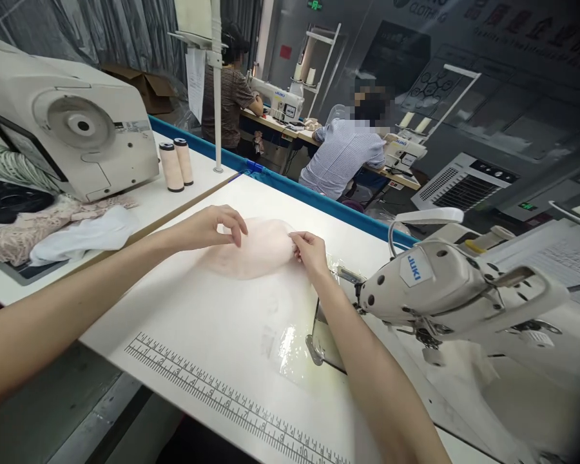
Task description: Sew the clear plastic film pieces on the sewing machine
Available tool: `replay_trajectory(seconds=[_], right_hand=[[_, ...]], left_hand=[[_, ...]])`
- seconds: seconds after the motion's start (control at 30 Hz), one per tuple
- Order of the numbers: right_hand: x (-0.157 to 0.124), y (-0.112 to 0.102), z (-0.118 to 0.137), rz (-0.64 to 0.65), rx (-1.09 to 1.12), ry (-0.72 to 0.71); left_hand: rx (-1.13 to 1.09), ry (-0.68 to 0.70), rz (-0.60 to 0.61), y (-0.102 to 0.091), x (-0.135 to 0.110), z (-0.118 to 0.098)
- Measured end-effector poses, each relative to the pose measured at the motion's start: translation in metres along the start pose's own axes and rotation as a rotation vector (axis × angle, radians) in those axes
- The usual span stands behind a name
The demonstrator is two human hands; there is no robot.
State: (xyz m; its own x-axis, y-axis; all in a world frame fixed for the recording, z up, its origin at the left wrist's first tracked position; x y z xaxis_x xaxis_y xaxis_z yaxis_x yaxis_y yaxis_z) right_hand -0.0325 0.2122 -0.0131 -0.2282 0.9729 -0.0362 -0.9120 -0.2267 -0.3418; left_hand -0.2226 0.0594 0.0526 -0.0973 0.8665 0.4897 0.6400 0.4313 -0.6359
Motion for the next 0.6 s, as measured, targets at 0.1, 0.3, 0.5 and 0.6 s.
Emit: replay_trajectory(seconds=[0.1,0.3,0.5,0.6], right_hand=[[0.0,0.0,0.001,-0.005,-0.037,-0.002],[-0.002,-0.006,0.005,-0.041,-0.132,-0.1],[-0.015,-0.014,0.009,-0.083,-0.328,-0.302],[-0.028,-0.019,0.013,-0.106,-0.511,-0.42]], left_hand=[[0.168,0.019,0.01,0.004,-0.011,0.007],[0.297,-0.125,-0.138,0.014,-0.028,0.017],[0.38,-0.046,-0.055,0.028,-0.034,0.019],[0.431,0.011,-0.059,0.03,-0.037,0.023]])
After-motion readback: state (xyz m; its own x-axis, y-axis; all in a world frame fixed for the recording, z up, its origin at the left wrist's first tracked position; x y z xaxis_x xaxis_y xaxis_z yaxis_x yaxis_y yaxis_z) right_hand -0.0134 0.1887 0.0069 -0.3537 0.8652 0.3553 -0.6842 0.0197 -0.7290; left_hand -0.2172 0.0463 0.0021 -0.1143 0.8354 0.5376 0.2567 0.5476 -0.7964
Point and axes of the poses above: each hand's wrist, its own x-axis towards the middle knuckle, its own y-axis out of the palm, z = x × y, the point moved 4 cm from there along x, towards the middle knuckle, and after that the axes turned 15 degrees about -z, right-handed, at the moved point
